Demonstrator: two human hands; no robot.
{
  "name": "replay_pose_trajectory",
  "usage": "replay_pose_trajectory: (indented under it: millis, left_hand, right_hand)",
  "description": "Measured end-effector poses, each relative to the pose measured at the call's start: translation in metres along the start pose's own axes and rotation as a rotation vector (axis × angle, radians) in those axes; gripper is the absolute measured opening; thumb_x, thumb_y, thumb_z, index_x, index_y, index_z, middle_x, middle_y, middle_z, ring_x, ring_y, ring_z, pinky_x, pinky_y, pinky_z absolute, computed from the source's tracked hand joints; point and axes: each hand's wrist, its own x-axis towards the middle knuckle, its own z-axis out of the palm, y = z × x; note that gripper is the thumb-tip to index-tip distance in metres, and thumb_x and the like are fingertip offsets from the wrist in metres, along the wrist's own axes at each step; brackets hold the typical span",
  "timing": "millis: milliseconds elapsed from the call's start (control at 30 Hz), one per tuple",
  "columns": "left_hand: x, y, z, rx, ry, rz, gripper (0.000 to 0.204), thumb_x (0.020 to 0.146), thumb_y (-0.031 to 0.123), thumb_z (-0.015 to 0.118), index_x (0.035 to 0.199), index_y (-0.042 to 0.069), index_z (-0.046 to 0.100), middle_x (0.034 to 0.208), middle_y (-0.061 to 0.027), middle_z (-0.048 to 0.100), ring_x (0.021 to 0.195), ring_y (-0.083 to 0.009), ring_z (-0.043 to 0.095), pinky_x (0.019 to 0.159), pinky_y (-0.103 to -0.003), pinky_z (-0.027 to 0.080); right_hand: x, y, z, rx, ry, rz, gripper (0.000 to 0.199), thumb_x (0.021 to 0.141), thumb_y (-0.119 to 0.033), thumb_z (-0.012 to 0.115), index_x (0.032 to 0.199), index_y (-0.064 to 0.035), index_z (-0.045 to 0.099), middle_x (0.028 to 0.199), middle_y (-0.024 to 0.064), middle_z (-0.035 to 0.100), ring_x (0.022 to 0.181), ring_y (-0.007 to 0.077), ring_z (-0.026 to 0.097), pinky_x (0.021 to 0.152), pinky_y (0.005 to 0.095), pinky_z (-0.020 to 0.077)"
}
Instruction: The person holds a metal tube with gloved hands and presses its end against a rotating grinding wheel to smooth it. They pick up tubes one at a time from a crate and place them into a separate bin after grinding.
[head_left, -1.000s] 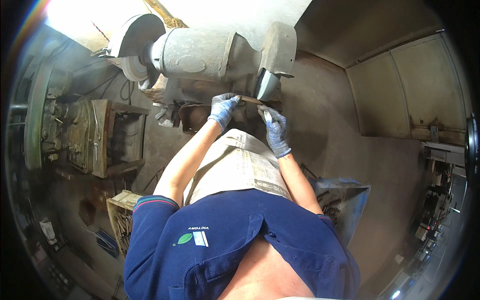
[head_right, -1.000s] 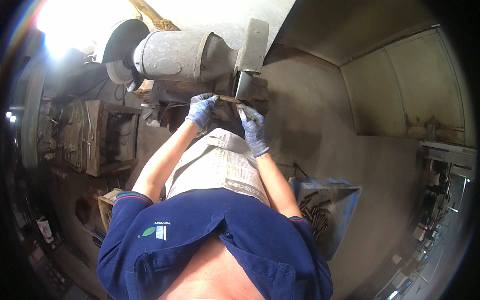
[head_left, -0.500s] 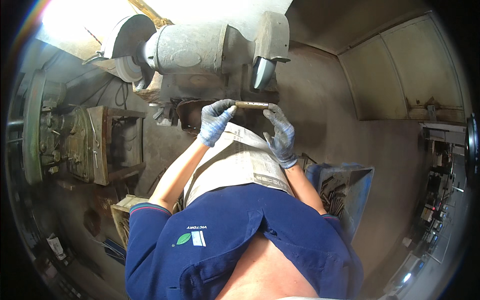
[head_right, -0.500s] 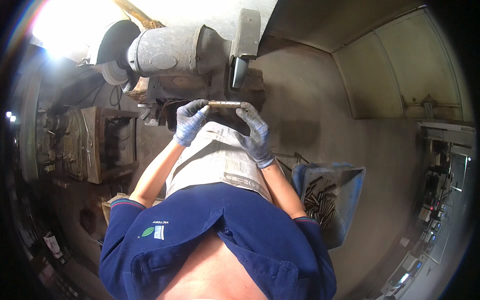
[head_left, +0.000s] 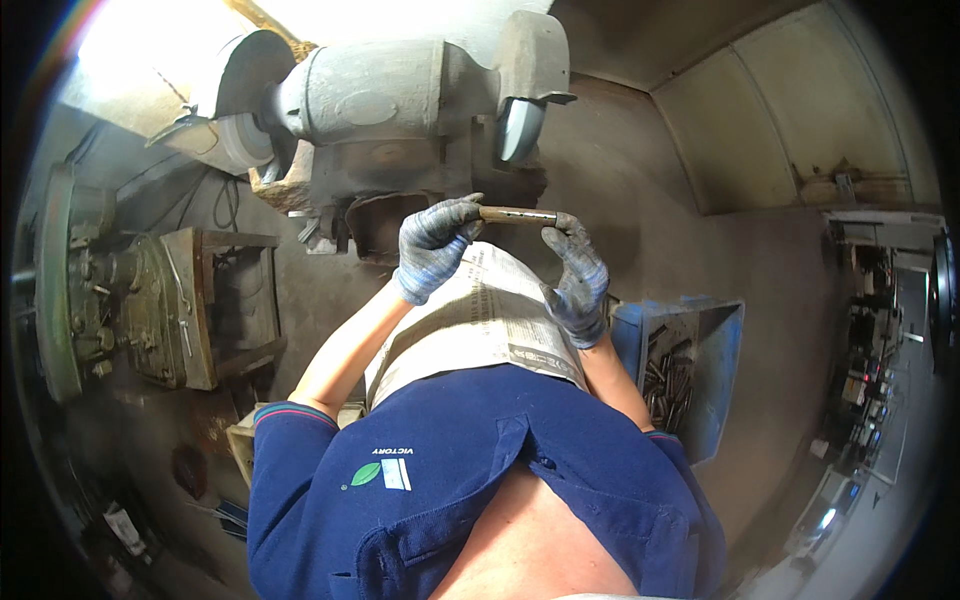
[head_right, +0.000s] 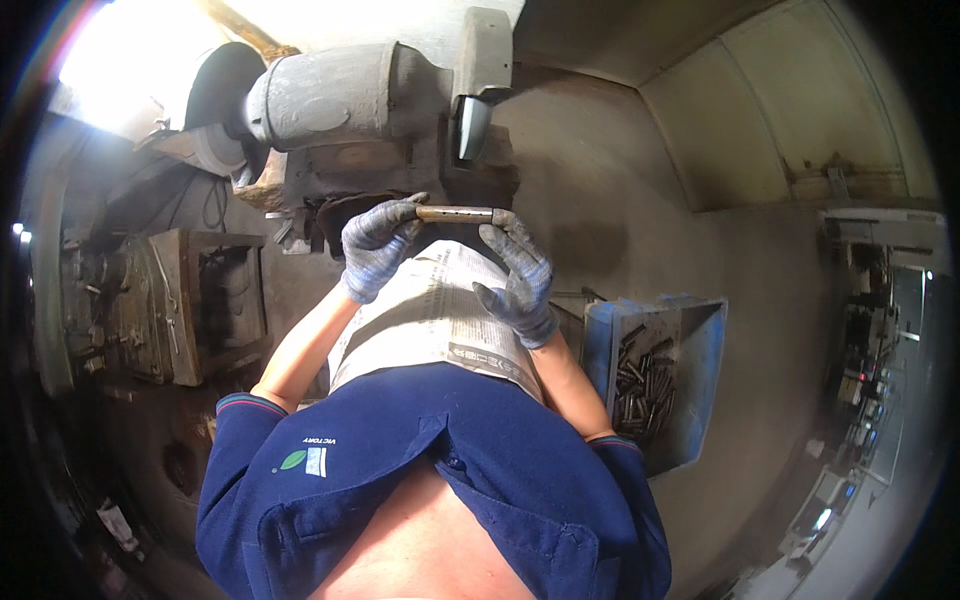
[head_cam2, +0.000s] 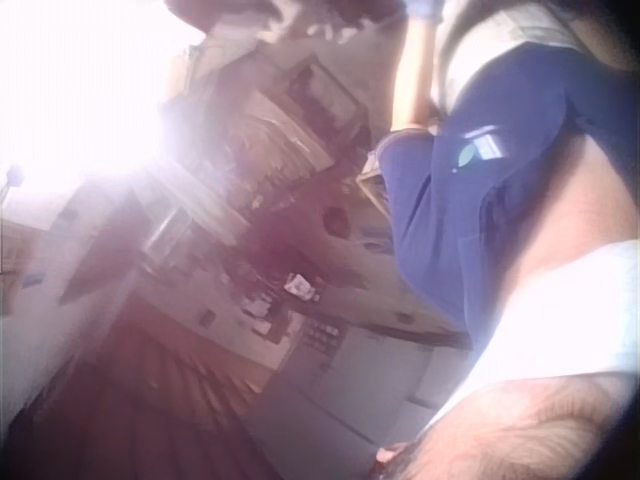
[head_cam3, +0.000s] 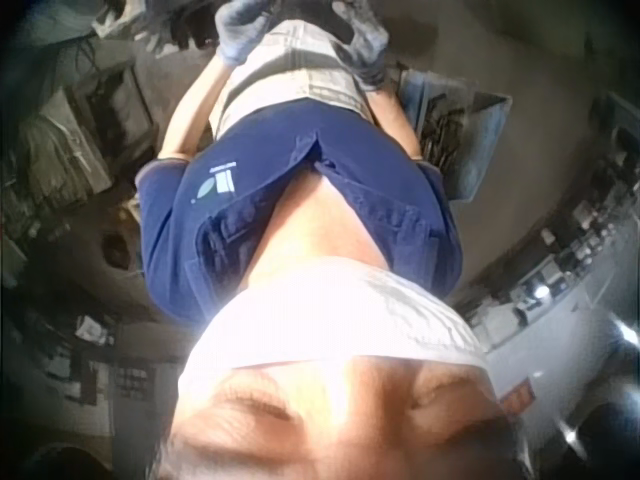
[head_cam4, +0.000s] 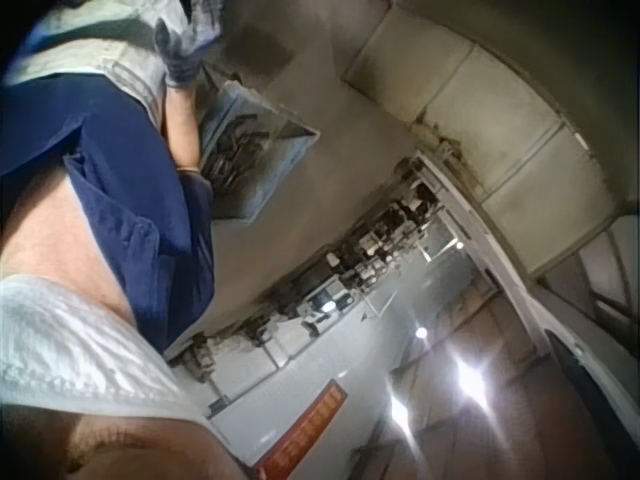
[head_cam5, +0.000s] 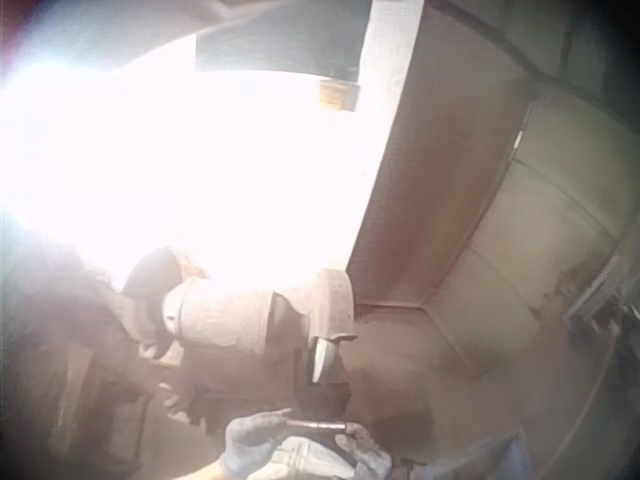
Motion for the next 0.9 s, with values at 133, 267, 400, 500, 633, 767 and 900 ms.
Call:
replay_pose_trajectory:
  millis: [133,267,400,500,633,767,900]
  left_hand:
    - [-0.002,0.000,0.016,-0.051,-0.075,-0.054,0.018,0.076,-0.006,0.066,0.094,-0.002,0.065,0.099,-0.0161,0.066,0.093,-0.0175,0.063,0.080,-0.027,0.049]
    - [-0.007,0.000,0.042,-0.138,-0.173,-0.116,0.018,0.076,-0.004,0.067,0.094,-0.003,0.066,0.097,-0.0150,0.066,0.089,-0.0165,0.063,0.079,-0.027,0.050]
    - [-0.010,0.009,0.068,-0.091,-0.262,-0.027,0.018,0.076,-0.003,0.068,0.094,-0.003,0.066,0.095,-0.0139,0.067,0.087,-0.0162,0.063,0.077,-0.026,0.050]
    - [-0.009,0.004,0.077,-0.045,-0.373,-0.068,0.015,0.078,0.002,0.068,0.092,-0.002,0.066,0.087,-0.0141,0.067,0.078,-0.0175,0.065,0.069,-0.028,0.051]
    - [0.006,0.009,0.067,0.288,-0.645,-0.109,0.016,0.080,0.005,0.067,0.092,-0.005,0.065,0.085,-0.0132,0.066,0.080,-0.0160,0.063,0.073,-0.027,0.050]
    - [-0.034,-0.045,0.034,0.243,-0.431,-0.417,0.018,0.082,0.007,0.066,0.095,-0.005,0.064,0.085,-0.0134,0.067,0.078,-0.0165,0.063,0.073,-0.029,0.051]
    - [-0.055,-0.029,-0.003,0.536,-0.399,-0.423,0.018,0.082,0.011,0.063,0.094,-0.003,0.064,0.084,-0.0146,0.067,0.076,-0.0168,0.064,0.070,-0.031,0.050]
  right_hand:
    - [-0.021,-0.007,-0.013,-0.021,0.066,0.066,0.056,0.074,-0.040,0.071,0.110,0.0025,0.062,0.119,0.0190,0.056,0.115,0.0299,0.051,0.100,0.0390,0.0370]
    - [-0.042,-0.028,-0.033,-0.040,0.167,0.102,0.057,0.074,-0.040,0.071,0.111,0.0020,0.062,0.120,0.0178,0.055,0.116,0.0287,0.050,0.100,0.0395,0.0369]
    - [-0.059,-0.045,-0.052,-0.105,0.235,0.105,0.055,0.075,-0.038,0.071,0.111,0.0028,0.061,0.121,0.0173,0.054,0.116,0.0291,0.049,0.098,0.0404,0.0394]
    - [-0.070,-0.046,-0.067,-0.139,0.285,0.086,0.053,0.076,-0.037,0.070,0.110,0.0031,0.062,0.119,0.0168,0.055,0.113,0.0278,0.051,0.095,0.0388,0.0422]
    - [-0.108,-0.051,-0.117,-0.291,0.267,0.365,0.048,0.077,-0.030,0.071,0.110,0.0033,0.061,0.110,0.0148,0.061,0.107,0.0235,0.055,0.090,0.0342,0.0436]
    - [-0.178,-0.066,-0.164,-0.509,0.502,0.678,0.030,0.084,-0.013,0.060,0.106,0.0067,0.061,0.105,0.0147,0.063,0.095,0.0211,0.058,0.086,0.0313,0.0440]
    - [-0.242,-0.069,-0.203,-0.886,0.446,0.915,0.040,0.087,-0.026,0.058,0.108,0.0089,0.059,0.107,0.0241,0.060,0.099,0.0317,0.056,0.091,0.0365,0.0396]
